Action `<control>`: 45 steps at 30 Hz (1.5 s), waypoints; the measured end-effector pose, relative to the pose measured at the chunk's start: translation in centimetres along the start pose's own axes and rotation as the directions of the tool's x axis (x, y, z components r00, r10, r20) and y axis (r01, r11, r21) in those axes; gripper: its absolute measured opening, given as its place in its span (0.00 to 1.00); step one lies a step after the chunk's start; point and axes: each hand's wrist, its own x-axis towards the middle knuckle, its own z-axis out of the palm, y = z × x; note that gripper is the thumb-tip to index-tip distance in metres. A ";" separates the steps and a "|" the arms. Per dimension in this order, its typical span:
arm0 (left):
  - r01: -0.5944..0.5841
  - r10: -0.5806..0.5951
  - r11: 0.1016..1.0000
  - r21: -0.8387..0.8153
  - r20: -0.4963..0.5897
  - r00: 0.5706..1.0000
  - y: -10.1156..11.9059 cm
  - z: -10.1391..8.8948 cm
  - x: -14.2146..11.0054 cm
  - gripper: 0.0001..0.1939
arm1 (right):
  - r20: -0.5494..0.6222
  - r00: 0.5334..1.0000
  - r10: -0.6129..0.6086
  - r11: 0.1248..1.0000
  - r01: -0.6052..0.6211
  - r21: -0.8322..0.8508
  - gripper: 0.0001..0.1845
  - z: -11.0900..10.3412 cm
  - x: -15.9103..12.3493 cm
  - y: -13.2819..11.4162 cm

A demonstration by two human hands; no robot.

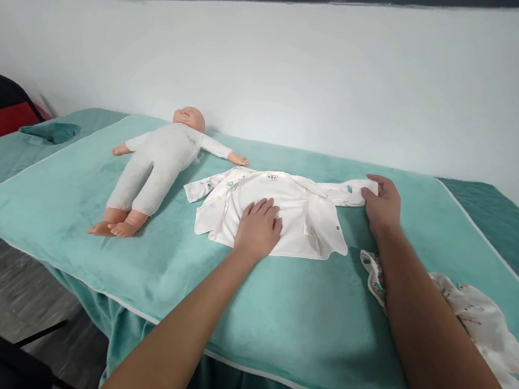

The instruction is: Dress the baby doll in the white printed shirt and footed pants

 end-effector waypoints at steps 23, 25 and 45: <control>0.020 -0.020 1.000 -0.002 -0.031 0.999 0.2 0.2 -0.3 0.18 | 0.186 0.900 -0.394 0.896 0.421 -0.141 0.16 2.3 -7.2 -10.1; 0.018 -0.018 1.000 0.001 -0.039 0.999 0.2 0.3 -0.3 0.18 | 0.380 0.853 -0.357 0.901 0.422 -0.102 0.15 4.4 -8.8 -12.2; 0.007 -0.001 0.995 -0.102 0.053 0.999 -0.5 0.6 -0.5 0.24 | 0.941 0.280 -0.188 0.562 0.817 -0.131 0.20 26.3 -7.2 -12.8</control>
